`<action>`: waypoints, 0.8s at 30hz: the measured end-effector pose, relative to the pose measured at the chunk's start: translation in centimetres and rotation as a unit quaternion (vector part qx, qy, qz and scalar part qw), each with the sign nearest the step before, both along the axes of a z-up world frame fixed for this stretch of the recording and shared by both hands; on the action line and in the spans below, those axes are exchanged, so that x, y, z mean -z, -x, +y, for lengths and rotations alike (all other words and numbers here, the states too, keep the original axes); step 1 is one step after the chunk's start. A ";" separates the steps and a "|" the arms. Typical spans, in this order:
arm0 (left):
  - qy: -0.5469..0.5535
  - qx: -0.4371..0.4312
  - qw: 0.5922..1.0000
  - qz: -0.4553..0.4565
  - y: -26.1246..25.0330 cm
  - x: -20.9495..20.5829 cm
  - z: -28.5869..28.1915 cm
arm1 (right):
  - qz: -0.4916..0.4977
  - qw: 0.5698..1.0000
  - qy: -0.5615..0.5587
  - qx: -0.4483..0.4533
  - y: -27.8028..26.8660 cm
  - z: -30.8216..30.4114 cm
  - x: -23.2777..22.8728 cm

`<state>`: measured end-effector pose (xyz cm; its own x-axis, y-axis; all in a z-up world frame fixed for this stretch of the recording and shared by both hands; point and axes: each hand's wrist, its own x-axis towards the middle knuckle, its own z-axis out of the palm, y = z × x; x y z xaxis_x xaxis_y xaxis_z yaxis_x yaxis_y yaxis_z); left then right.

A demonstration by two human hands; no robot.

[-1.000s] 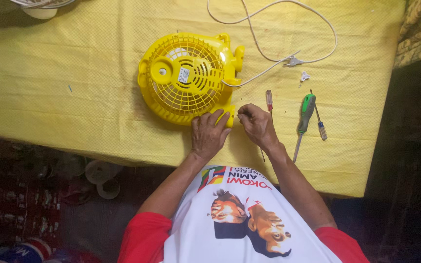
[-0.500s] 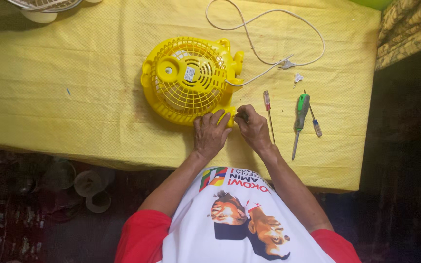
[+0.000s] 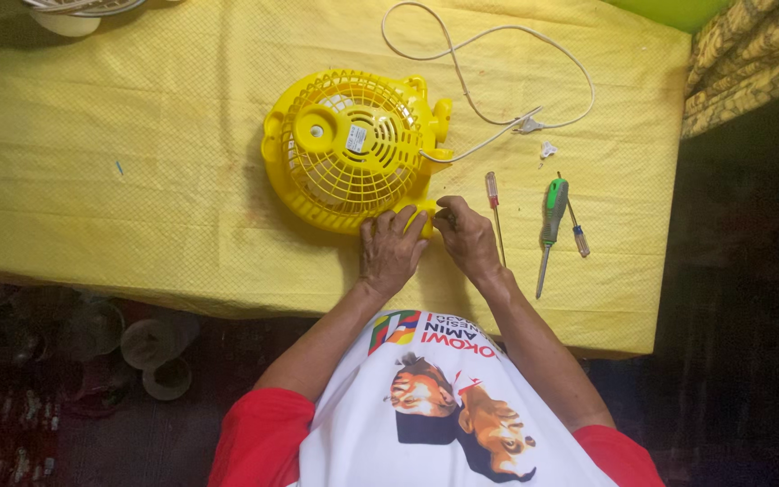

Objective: The person reassembles a yellow electric fan by attaching the fan blade to the motor, placing the front grille, and securing the rear cage with a screwdriver. The person then tightens multiple screws on the base and rear of the fan to complete the assembly.

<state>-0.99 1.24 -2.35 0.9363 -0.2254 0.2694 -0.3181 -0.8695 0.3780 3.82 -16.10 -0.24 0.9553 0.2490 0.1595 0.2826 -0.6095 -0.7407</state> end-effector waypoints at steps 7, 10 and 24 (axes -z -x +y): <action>0.002 -0.005 1.000 -0.015 0.2 -0.1 0.0 | 0.185 0.960 -0.184 0.103 0.2 -1.7 -0.2; -0.010 -0.008 1.000 -0.019 0.2 -0.2 0.0 | 0.247 0.923 -0.271 0.118 -0.5 -3.1 -1.5; -0.023 -0.024 0.999 -0.029 -0.1 -1.2 -0.9 | 0.095 0.918 -0.366 0.120 0.5 -2.7 -6.0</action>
<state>-0.84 0.36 -1.16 0.9294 -0.1935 0.3144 -0.2953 -0.9007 0.3187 3.36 -18.78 5.80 0.9965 -0.0794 0.0255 0.0290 0.0440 -0.9986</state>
